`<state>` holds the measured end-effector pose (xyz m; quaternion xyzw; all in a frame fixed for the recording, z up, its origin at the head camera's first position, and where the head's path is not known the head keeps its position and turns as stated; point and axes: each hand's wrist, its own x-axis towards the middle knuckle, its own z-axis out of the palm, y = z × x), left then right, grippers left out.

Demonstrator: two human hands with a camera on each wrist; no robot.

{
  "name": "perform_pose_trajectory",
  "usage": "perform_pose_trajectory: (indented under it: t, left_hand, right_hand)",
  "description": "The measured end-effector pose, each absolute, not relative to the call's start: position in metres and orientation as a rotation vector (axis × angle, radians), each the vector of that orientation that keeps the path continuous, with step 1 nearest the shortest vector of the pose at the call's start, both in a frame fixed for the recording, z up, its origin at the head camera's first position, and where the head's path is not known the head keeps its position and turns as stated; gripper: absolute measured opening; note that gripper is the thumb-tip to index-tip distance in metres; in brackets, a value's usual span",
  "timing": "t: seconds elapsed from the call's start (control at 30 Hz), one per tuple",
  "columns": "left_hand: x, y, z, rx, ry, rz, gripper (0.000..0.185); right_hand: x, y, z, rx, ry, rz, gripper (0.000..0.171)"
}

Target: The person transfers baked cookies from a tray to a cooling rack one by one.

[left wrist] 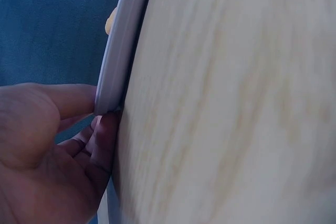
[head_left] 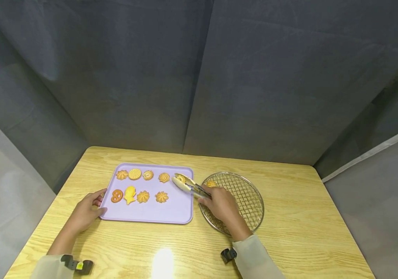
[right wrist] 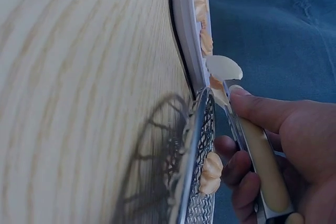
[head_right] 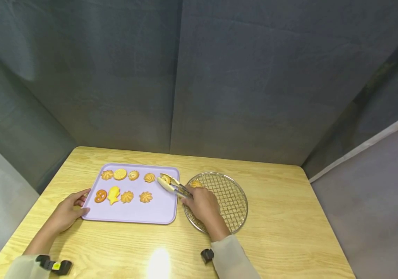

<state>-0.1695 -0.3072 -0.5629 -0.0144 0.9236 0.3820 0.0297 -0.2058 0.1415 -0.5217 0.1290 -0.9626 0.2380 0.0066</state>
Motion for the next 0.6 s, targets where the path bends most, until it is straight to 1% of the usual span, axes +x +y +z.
perform_pose_trajectory:
  t: [0.2,0.6]
  left_hand:
    - [-0.1700,-0.3071,-0.5626,-0.036,2.853,1.176,0.064]
    - [-0.1692,-0.3065,-0.5609,-0.045,2.855,1.155,0.065]
  right_hand:
    - [-0.2048,0.1436,-0.5218,0.427,-2.977,0.740,0.045]
    - [-0.1993,0.1480,-0.5152,0.386,-2.990,0.777,0.048]
